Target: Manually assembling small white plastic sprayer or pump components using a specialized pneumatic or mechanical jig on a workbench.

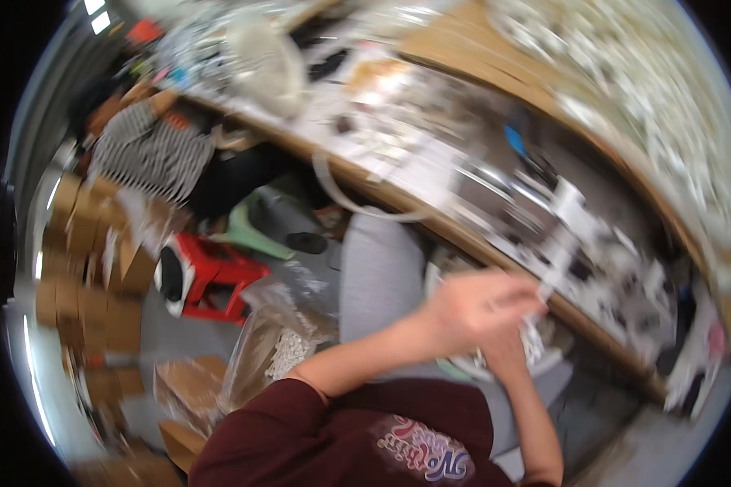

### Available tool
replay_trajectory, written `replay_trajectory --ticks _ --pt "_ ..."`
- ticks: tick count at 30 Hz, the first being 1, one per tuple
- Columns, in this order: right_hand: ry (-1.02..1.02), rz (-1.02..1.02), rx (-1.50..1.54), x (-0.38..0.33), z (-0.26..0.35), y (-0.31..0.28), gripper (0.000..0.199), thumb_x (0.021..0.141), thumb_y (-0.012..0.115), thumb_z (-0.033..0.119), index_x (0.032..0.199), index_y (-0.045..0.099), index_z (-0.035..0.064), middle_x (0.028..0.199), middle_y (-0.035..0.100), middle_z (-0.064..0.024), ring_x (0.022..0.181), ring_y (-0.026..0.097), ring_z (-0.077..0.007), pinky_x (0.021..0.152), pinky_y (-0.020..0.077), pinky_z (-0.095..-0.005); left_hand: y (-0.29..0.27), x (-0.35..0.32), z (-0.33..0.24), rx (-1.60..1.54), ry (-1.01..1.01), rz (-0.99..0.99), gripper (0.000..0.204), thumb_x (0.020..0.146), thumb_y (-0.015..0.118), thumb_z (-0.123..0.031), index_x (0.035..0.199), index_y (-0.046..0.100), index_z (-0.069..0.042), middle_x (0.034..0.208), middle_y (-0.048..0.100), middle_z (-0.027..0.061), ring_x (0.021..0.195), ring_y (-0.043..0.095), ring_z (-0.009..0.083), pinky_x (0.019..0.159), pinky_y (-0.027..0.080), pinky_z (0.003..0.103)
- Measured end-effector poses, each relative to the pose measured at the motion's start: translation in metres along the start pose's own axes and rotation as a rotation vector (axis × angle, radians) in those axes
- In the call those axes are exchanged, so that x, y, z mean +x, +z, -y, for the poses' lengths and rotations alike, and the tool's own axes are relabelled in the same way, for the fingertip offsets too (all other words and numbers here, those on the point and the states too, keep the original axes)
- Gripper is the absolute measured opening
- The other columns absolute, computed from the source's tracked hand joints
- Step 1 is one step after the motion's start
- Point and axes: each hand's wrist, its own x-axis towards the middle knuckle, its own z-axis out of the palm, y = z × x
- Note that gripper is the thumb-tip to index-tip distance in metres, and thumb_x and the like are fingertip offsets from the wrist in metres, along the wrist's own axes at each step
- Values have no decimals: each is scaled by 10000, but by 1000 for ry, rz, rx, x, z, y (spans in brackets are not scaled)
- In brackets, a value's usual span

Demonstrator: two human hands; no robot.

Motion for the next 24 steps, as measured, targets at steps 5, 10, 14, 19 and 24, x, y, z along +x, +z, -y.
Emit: replay_trajectory --ticks 5,10,14,19,24 --pt "-149 -98 -427 -8 -11 16 403 858 548 149 1257 597 173 1451 499 -119 1398 418 -267 1144 301 -535 0 22 3 -11 -106 96 337 695 796 -20 1025 729 -30 1123 671 121 835 685 227 694 574 310" --pt "-34 -166 -426 -30 14 8 490 801 653 158 1284 570 159 1500 452 -98 1425 387 -252 1131 332 -522 30 38 9 70 16 183 314 698 789 -32 1005 725 -12 1140 709 85 795 667 205 684 540 291" --pt "67 -339 -303 -49 28 11 516 820 689 163 1320 558 151 1493 453 -105 1409 404 -265 1115 327 -502 46 44 4 178 69 251 290 725 780 -68 1009 732 -33 1150 714 67 762 673 174 651 522 289" --pt "161 -477 -208 -54 38 3 490 828 695 145 1301 573 103 1424 494 -132 1338 456 -314 1068 355 -489 53 53 1 295 110 351 290 713 794 -96 995 740 -56 1145 722 57 707 677 169 596 488 295" --pt "131 -581 -182 -54 41 -20 400 815 696 103 1206 621 76 1365 534 -140 1280 503 -322 1027 391 -467 49 67 -1 259 88 416 251 720 792 -117 962 743 -72 1131 726 42 643 646 210 596 495 309"
